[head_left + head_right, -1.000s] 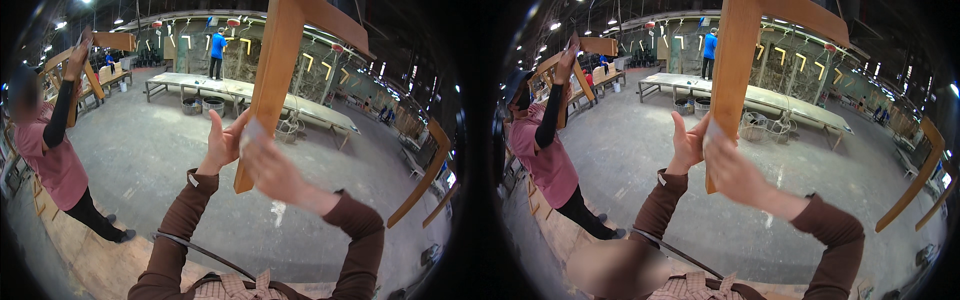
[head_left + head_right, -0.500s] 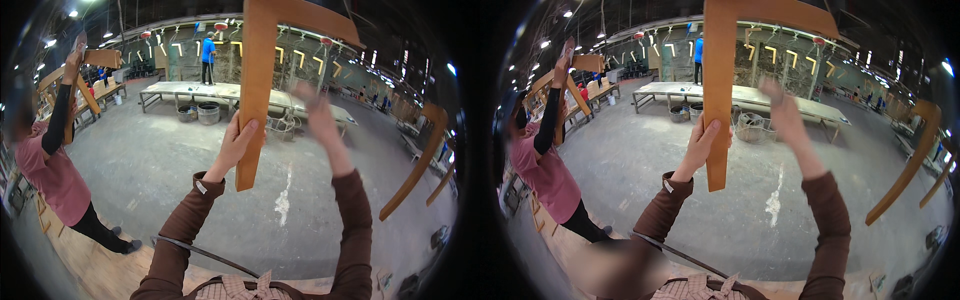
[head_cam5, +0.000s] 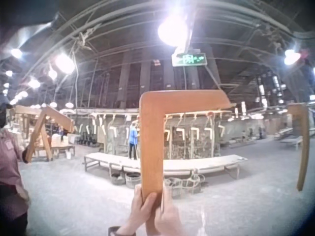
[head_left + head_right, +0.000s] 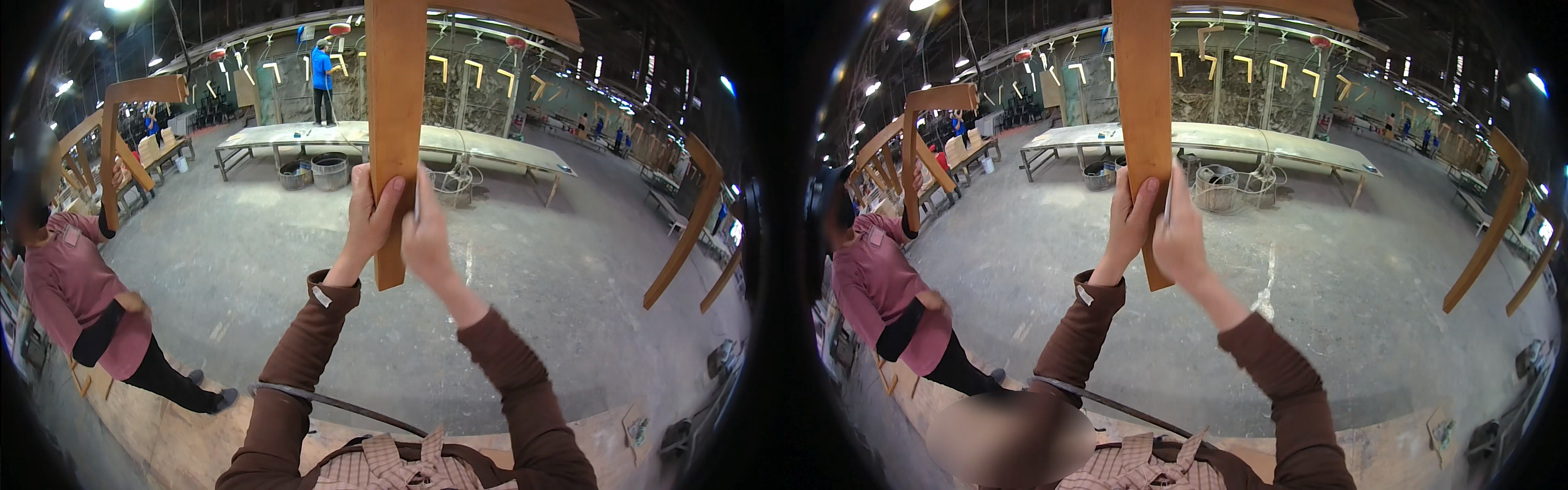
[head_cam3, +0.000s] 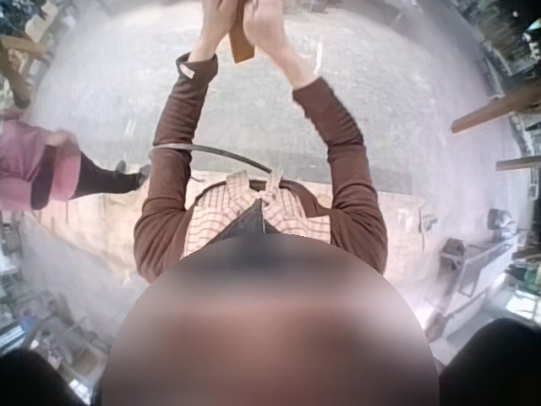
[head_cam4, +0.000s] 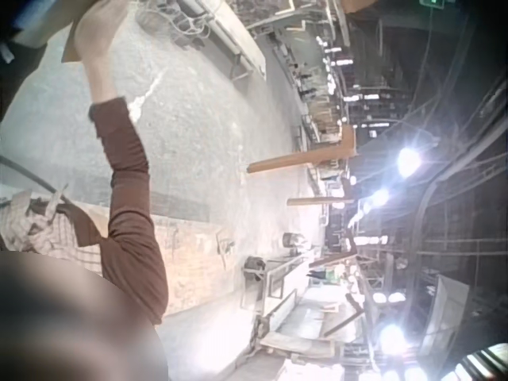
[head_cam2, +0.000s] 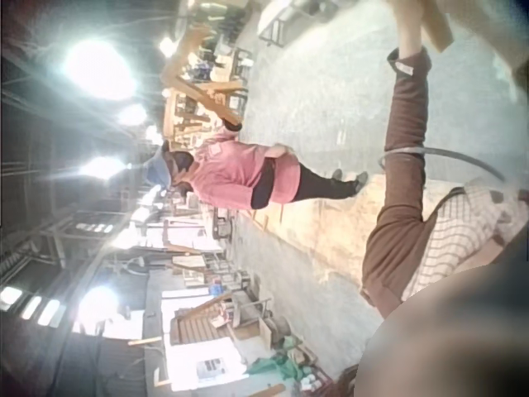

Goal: The person sands a wooden chair frame with sandpaper and sprays it with a handheld spray gun. They repeatedly rotate the frame to access different surfaces, alternating between sanding and spraying throughout the clip.

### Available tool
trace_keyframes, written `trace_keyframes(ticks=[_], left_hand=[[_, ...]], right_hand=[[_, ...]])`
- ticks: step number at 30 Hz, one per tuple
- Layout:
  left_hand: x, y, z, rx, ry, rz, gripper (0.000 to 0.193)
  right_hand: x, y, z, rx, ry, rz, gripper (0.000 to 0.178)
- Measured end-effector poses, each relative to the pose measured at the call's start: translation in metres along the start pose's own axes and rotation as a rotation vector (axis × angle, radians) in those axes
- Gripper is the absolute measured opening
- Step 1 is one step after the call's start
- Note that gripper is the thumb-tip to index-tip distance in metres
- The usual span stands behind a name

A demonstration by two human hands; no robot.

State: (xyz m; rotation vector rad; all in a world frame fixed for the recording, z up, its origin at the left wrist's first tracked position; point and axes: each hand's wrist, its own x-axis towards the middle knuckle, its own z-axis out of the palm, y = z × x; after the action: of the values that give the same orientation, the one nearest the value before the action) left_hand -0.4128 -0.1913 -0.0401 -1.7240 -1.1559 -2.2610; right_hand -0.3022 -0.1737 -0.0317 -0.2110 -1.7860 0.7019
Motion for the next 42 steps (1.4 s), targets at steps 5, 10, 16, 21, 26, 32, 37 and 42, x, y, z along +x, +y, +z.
trace_keyframes(ticks=[5, 10, 16, 21, 26, 32, 37, 42], left_hand=[[0.012, 0.009, 0.001, -0.035, -0.082, -0.028, 0.027], [0.018, 0.021, -0.008, -0.333, -0.236, -0.189, 0.028], [0.012, 0.020, -0.015, -0.374, -0.260, -0.241, 0.031], [0.010, 0.018, -0.008, -0.305, -0.244, -0.207, 0.039], [0.012, 0.039, -0.029, -0.298, -0.238, -0.245, 0.038], [0.011, 0.046, -0.025, -0.255, -0.260, -0.203, 0.037], [0.009, 0.042, -0.011, -0.306, -0.296, -0.219, 0.039], [0.011, 0.041, -0.036, -0.268, -0.288, -0.230, 0.041]], right_hand=[[-0.138, 0.075, 0.026, -0.063, -0.100, 0.165, 0.062], [-0.147, 0.113, 0.010, -0.018, -0.689, 0.678, 0.043], [0.099, 0.039, -0.096, 1.309, 0.182, 0.349, 0.046], [0.199, -0.083, -0.086, 1.276, 0.009, 0.170, 0.042], [0.240, -0.047, -0.156, 0.929, 0.013, 0.212, 0.031], [0.217, -0.051, -0.171, 0.133, 0.057, -0.211, 0.037], [0.229, -0.051, -0.127, 0.907, 0.012, 0.128, 0.026], [0.248, 0.004, -0.259, 1.221, 0.558, 0.035, 0.033]])
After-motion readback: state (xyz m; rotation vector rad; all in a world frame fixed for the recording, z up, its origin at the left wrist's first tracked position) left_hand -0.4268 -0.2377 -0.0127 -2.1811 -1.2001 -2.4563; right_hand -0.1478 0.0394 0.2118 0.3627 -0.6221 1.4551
